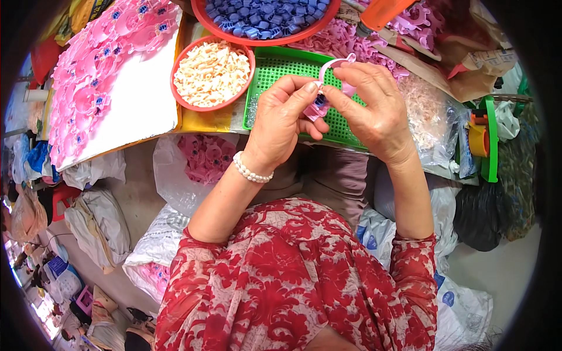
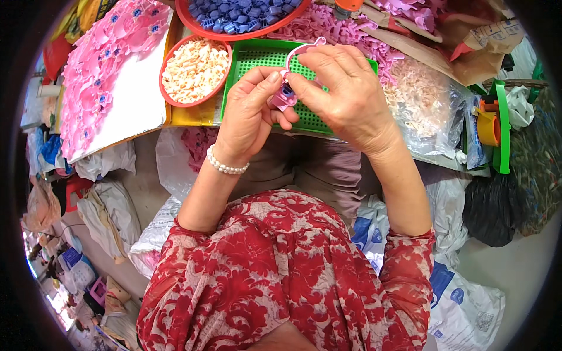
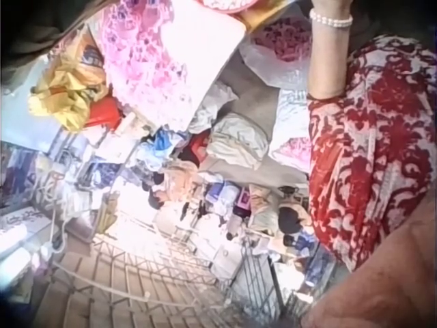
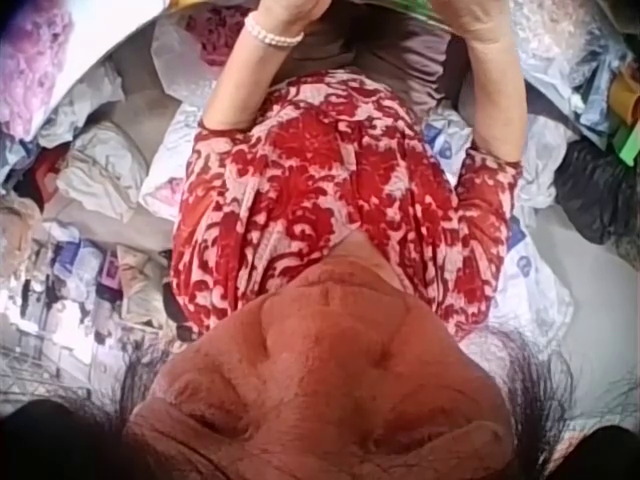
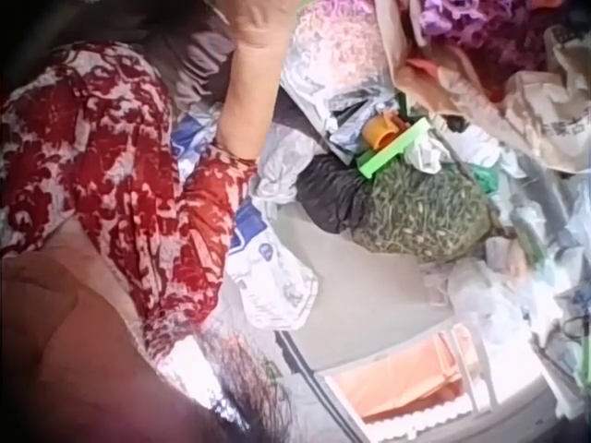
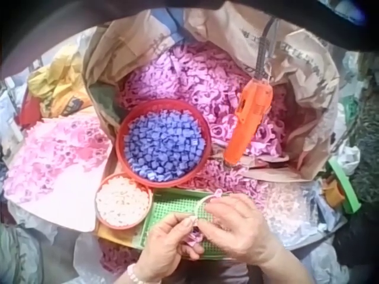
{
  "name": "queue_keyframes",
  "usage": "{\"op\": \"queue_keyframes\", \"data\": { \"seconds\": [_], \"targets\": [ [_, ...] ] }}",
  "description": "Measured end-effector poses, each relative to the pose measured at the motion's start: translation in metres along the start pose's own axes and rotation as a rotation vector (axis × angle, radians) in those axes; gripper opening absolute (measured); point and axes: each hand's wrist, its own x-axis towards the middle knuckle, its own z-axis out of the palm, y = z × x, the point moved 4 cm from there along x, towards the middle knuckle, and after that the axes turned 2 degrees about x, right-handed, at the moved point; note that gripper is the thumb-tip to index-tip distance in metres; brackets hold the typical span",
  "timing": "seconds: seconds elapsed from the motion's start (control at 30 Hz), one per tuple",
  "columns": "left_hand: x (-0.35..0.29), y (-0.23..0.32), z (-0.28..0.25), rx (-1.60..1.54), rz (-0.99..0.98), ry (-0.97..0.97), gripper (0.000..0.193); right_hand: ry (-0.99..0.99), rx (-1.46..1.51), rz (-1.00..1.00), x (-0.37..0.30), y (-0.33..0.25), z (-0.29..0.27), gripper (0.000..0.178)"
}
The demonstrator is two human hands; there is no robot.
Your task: Assembling small plastic toy components using a handheld heat/glue tool.
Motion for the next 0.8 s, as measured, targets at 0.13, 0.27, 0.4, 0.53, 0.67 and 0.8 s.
{"op": "queue_keyframes", "data": {
  "seconds": [0.13,0.27,0.4,0.53,0.67,0.8],
  "targets": [
    [-0.001,0.000,0.003,-0.020,0.022,0.000,0.019,0.076,0.101,0.161,-0.005,-0.002,0.000,0.029],
    [-0.001,0.000,0.005,-0.033,0.056,0.007,0.019,0.109,0.118,0.318,-0.010,-0.009,0.008,0.027],
    [-0.002,0.001,0.004,0.003,0.088,0.018,0.019,0.142,0.172,0.365,-0.008,-0.011,0.011,0.021],
    [-0.003,-0.001,0.004,0.020,0.116,0.014,0.019,0.154,0.174,0.386,-0.009,-0.011,0.013,0.016],
    [-0.004,0.000,0.004,0.030,0.114,-0.005,0.019,0.174,0.149,0.360,-0.008,-0.012,0.012,0.013],
    [-0.004,-0.001,0.003,0.041,0.111,0.014,0.021,0.186,0.148,0.357,-0.007,-0.013,0.009,0.014]
  ]
}}
